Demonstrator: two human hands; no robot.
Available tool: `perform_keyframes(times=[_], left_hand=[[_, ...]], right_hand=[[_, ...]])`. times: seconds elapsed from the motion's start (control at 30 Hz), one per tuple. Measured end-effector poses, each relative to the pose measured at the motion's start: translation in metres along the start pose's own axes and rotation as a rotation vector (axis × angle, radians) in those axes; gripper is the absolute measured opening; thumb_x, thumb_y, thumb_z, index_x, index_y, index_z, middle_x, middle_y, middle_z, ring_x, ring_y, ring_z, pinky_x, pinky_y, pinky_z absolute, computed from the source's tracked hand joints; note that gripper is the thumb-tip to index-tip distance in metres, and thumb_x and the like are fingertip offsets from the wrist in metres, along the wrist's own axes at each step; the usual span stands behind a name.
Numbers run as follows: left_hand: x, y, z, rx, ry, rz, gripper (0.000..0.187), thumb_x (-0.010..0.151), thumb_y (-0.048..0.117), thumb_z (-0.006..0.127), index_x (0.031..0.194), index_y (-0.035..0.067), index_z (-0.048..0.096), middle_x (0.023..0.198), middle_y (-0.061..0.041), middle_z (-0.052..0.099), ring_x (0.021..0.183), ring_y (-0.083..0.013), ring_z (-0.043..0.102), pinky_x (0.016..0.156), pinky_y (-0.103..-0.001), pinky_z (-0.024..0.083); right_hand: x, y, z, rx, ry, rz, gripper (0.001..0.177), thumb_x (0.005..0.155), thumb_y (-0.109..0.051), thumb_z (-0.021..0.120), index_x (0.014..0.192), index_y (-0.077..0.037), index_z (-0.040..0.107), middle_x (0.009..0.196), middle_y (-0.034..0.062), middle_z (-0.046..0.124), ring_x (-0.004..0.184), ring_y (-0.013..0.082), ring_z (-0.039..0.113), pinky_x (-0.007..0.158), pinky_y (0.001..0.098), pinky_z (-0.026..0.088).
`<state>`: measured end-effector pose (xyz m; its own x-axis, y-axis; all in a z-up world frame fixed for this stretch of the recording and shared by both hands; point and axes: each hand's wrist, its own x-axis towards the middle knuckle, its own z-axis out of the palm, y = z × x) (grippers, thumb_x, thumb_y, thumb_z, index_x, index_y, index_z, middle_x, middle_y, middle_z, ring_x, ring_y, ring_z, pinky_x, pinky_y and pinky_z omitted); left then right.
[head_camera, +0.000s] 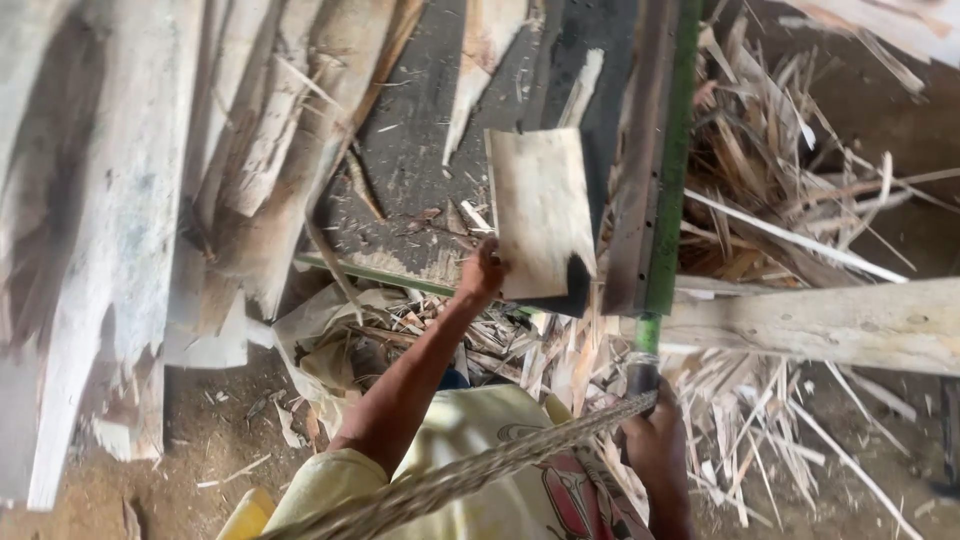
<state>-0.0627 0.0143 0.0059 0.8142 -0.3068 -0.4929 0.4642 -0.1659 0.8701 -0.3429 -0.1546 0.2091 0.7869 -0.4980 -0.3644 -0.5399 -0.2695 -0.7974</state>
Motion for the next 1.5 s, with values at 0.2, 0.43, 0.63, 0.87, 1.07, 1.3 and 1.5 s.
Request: perform_keyframes(times=[0.2, 0.43, 0.63, 0.87, 1.07, 1.3, 1.5], left_hand=[[-0.012, -0.092, -0.001, -0.497, -0.167, 0.531, 0.063, 0.083, -0.010, 0.064, 0.142, 0.004, 0.048, 0.104, -0.010, 0.069, 0.094, -0.0173, 0.067, 0.079, -0.033, 0.055], [-0.138, -0.020, -0.089, -0.020, 0.295, 0.345, 0.042, 0.090, 0.001, 0.068, 0.131, 0.001, 0.061, 0.100, -0.013, 0.075, 0.085, -0.0166, 0.069, 0.077, -0.032, 0.057], [-0.229, 0.029, -0.191, -0.226, 0.222, 0.024, 0.048, 0.096, 0.012, 0.061, 0.144, 0.012, 0.053, 0.119, -0.004, 0.068, 0.080, -0.0257, 0.065, 0.072, -0.043, 0.061], [-0.252, 0.014, -0.364, -0.392, 0.429, 0.270, 0.053, 0.100, 0.012, 0.060, 0.152, 0.008, 0.049, 0.133, -0.017, 0.067, 0.114, -0.0274, 0.070, 0.099, -0.044, 0.059], [-0.258, 0.116, -0.674, -0.418, 0.851, 0.596, 0.069, 0.100, 0.044, 0.061, 0.156, 0.008, 0.043, 0.134, -0.025, 0.058, 0.107, -0.0323, 0.065, 0.075, -0.045, 0.059], [-0.236, 0.174, -0.622, -0.467, 0.699, 0.837, 0.069, 0.105, 0.051, 0.066, 0.155, 0.008, 0.046, 0.145, -0.022, 0.060, 0.124, -0.0311, 0.064, 0.093, -0.043, 0.058], [-0.193, 0.088, -0.416, -0.043, 0.285, 0.083, 0.042, 0.103, 0.013, 0.060, 0.145, 0.012, 0.063, 0.093, -0.021, 0.075, 0.061, -0.0297, 0.054, 0.070, -0.038, 0.064]], right_hand=[[0.013, 0.064, -0.010, 0.578, -0.003, 0.052, 0.044, 0.101, -0.022, 0.062, 0.139, -0.001, 0.055, 0.093, 0.0133, 0.065, 0.067, 0.0217, 0.060, 0.055, 0.0327, 0.049], [0.171, 0.354, 0.011, 0.877, -0.259, 0.015, 0.055, 0.120, -0.040, 0.052, 0.173, -0.041, 0.038, 0.107, 0.0005, 0.066, 0.069, 0.0200, 0.059, 0.057, 0.0335, 0.052], [0.244, 0.317, 0.181, 0.771, -0.508, 0.394, 0.062, 0.097, -0.070, 0.047, 0.149, -0.036, 0.049, 0.094, -0.0010, 0.071, 0.066, 0.0161, 0.063, 0.056, 0.0383, 0.054], [0.162, 0.122, 0.348, 0.327, -0.577, 0.390, 0.049, 0.097, -0.026, 0.062, 0.144, -0.012, 0.057, 0.090, 0.0111, 0.065, 0.071, 0.0200, 0.061, 0.066, 0.0383, 0.053], [0.044, -0.054, 0.432, 0.401, -0.634, 0.269, 0.043, 0.096, -0.018, 0.064, 0.136, -0.002, 0.061, 0.089, 0.0077, 0.064, 0.068, 0.0144, 0.058, 0.062, 0.0277, 0.048], [-0.027, -0.121, 0.428, 0.399, -0.667, 0.114, 0.034, 0.099, -0.019, 0.060, 0.130, -0.006, 0.069, 0.084, 0.0020, 0.064, 0.071, 0.0072, 0.059, 0.066, 0.0215, 0.050], [0.038, -0.052, 0.413, 0.128, -0.357, 0.136, 0.033, 0.094, -0.020, 0.069, 0.126, -0.010, 0.068, 0.090, 0.0082, 0.072, 0.065, 0.0123, 0.067, 0.055, 0.0257, 0.058]])
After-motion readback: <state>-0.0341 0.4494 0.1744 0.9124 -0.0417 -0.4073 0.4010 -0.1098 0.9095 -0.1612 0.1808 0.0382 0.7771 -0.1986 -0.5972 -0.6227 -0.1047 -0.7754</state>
